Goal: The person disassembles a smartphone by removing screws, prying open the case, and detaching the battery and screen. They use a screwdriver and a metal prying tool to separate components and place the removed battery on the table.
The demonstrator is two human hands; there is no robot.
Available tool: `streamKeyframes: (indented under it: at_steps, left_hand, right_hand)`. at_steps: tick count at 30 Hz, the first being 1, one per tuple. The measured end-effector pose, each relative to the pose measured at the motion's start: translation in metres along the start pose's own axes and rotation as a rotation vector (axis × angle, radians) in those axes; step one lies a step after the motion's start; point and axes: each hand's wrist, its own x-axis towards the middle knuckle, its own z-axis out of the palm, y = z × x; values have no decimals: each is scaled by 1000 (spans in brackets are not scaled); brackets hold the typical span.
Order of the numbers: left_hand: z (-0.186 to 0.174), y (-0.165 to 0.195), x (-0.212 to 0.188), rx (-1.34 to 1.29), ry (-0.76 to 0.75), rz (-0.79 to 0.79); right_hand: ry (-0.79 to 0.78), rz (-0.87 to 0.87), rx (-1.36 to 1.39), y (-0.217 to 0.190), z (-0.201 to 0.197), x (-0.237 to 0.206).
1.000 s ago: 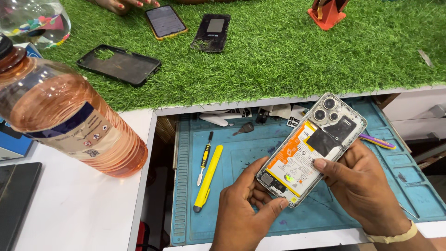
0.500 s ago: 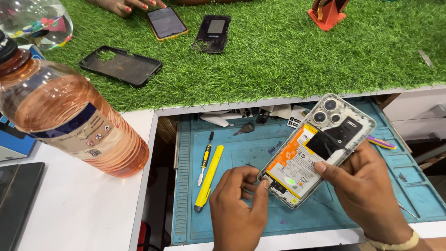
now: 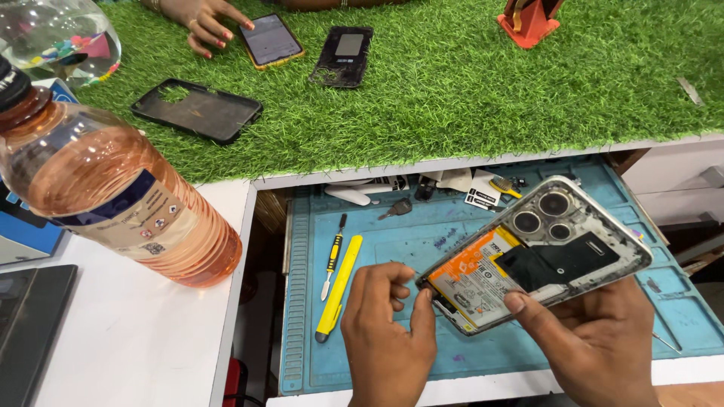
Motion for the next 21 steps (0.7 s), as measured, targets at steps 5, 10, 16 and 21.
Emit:
streamKeyframes:
  at_steps: [5, 10, 16, 21]
  left_hand:
    - [5, 4, -2, -81, 48, 41]
    - [10, 5, -7, -100, 81, 123]
    - [13, 3, -10, -115, 95, 157]
    - [15, 3, -10, -64, 134, 201]
  right_hand:
    - [50, -12, -52, -3, -1, -5]
    - [45, -75, 13, -1, -4, -11]
    - [65, -82, 28, 3, -4, -15]
    - [50, -74, -10, 7, -9, -15]
